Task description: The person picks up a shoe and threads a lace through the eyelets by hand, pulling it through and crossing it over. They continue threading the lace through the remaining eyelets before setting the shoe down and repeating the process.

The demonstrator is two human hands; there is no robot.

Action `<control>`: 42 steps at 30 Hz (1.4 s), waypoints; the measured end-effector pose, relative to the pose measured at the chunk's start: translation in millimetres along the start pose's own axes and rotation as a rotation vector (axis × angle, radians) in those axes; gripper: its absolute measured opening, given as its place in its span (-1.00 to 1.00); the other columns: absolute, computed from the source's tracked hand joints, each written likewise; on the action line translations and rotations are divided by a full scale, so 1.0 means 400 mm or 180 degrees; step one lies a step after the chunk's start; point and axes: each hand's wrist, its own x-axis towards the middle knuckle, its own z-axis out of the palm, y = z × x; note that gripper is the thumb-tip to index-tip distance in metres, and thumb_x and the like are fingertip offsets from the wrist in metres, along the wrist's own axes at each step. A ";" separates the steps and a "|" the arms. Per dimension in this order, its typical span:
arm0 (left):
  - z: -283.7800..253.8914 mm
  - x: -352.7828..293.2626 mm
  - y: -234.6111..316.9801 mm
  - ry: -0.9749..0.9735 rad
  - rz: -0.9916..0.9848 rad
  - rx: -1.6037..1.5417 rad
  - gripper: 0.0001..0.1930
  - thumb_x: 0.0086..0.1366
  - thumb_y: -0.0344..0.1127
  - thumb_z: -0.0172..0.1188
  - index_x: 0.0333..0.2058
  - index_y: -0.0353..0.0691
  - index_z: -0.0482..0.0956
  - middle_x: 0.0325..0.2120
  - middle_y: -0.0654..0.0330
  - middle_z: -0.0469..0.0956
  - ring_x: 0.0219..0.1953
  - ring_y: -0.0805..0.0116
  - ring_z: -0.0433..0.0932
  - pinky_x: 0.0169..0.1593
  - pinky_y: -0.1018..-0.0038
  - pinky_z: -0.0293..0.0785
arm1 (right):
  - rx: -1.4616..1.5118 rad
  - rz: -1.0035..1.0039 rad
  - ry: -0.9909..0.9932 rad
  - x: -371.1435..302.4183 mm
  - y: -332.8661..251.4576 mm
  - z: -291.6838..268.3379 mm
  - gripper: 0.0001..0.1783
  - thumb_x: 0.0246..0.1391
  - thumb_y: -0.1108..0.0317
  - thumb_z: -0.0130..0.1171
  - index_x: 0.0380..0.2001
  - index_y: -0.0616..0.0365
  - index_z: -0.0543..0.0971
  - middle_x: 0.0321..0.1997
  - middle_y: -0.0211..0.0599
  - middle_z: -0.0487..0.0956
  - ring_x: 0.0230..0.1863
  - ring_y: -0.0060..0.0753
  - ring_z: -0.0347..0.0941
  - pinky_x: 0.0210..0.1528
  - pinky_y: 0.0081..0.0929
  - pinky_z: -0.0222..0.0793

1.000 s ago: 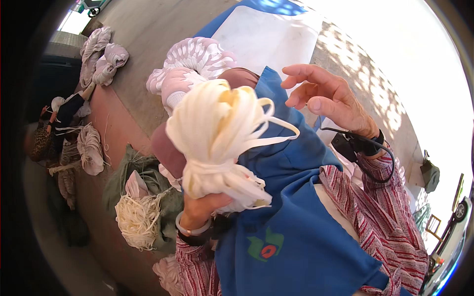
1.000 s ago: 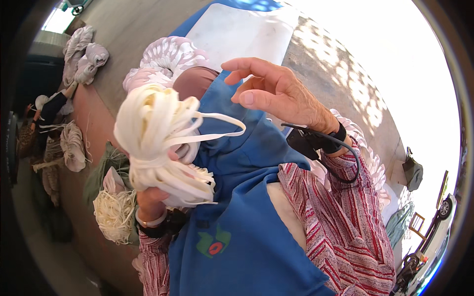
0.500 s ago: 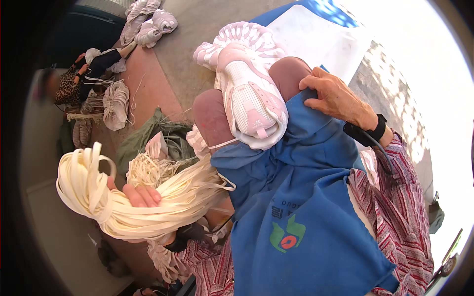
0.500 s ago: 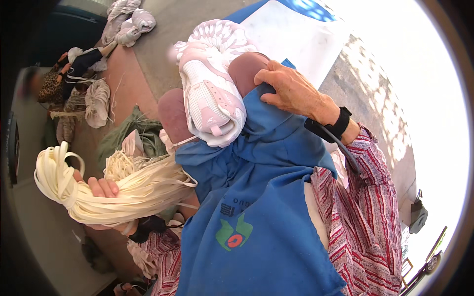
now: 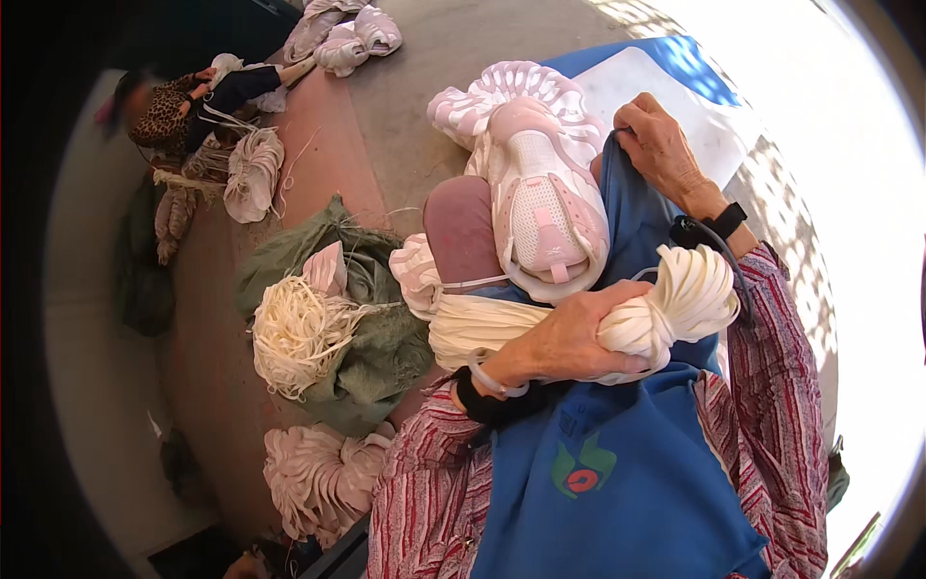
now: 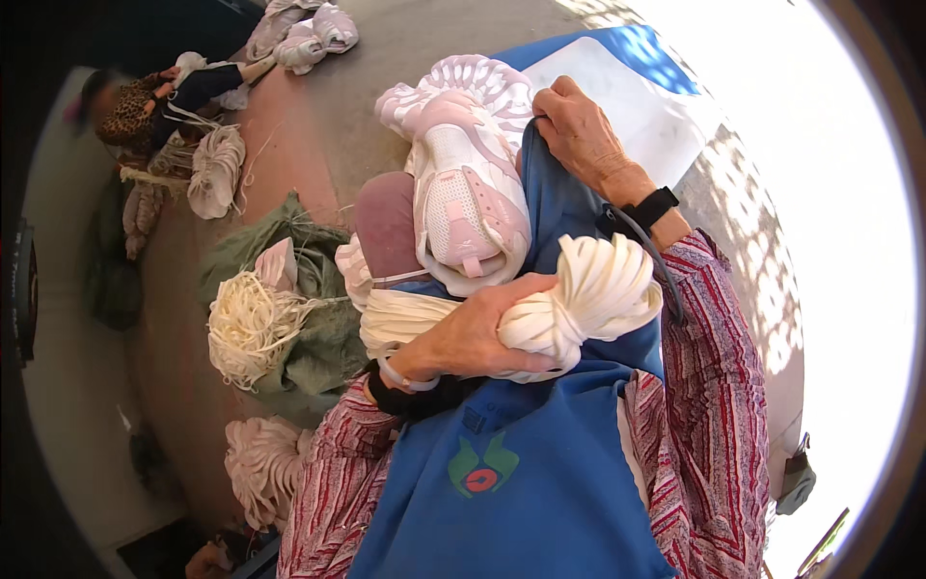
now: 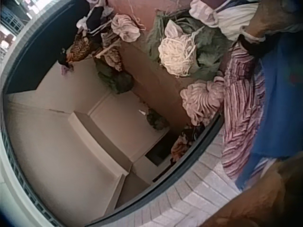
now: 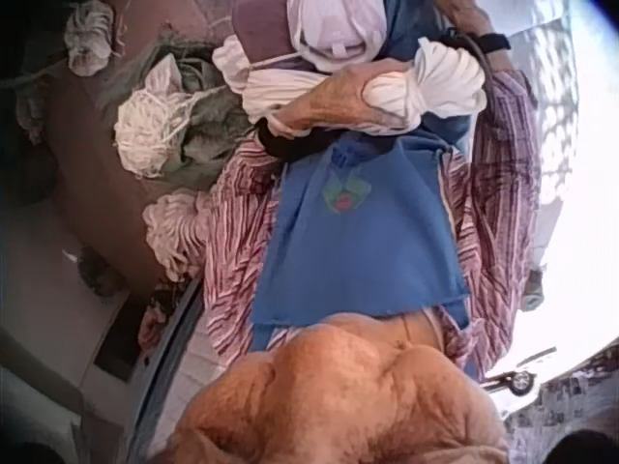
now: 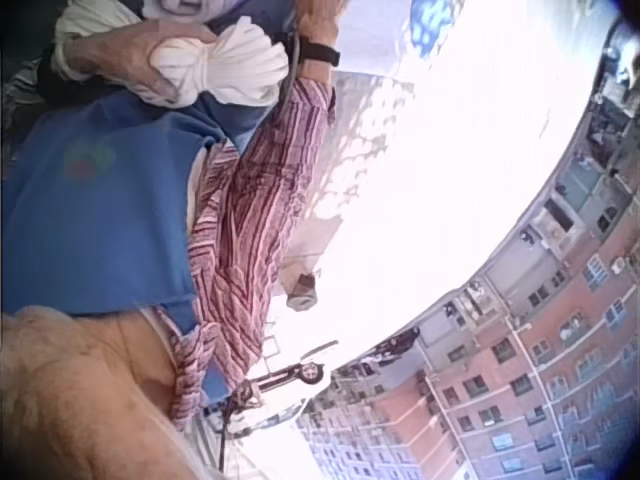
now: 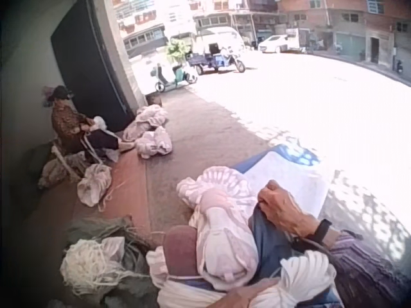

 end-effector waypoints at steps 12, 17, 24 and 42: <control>0.057 0.021 -0.109 -0.0086 -0.0545 0.0595 -0.24 0.04 0.01 0.41 0.15 -0.25 0.36 -0.10 -0.04 0.57 -0.03 0.06 0.57 0.08 0.32 0.43 | 0.0285 0.0975 -0.0535 0.076 0.134 -0.042 -0.90 0.03 0.48 0.15 -0.46 0.32 0.55 -0.49 -0.28 0.52 -0.48 -0.44 0.46 -0.36 -0.46 0.42; -0.009 -0.097 -0.069 0.1330 0.0442 0.0637 -0.71 0.24 -0.27 0.29 -0.16 -0.32 0.53 -0.33 0.04 0.58 -0.26 0.18 0.60 -0.13 0.39 0.49 | 0.0506 0.1710 -0.1018 0.062 0.214 -0.077 -0.88 0.03 0.42 0.18 -0.41 0.28 0.58 -0.58 -0.35 0.55 -0.54 -0.54 0.47 -0.42 -0.52 0.44; -0.151 -0.235 -0.133 0.2798 0.0109 0.2386 -0.84 0.08 -0.49 0.32 -0.37 -0.25 0.52 -0.42 0.12 0.50 -0.31 0.11 0.50 -0.22 0.29 0.42 | 0.1374 0.0662 -0.1230 0.040 -0.096 -0.120 -0.67 0.06 0.18 0.33 -0.19 0.17 0.63 -0.30 -0.36 0.59 -0.32 -0.57 0.48 -0.29 -0.57 0.43; -0.127 -0.282 -0.135 0.2518 -0.0937 0.1739 -0.72 0.15 -0.23 0.35 -0.52 -0.31 0.49 -0.67 0.07 0.49 -0.61 0.07 0.46 -0.46 0.25 0.40 | 0.0457 -0.1668 -0.1578 -0.024 -0.210 0.049 -0.37 -0.21 0.38 0.39 0.03 0.05 0.46 0.15 -0.14 0.40 0.18 0.03 0.35 0.21 -0.16 0.36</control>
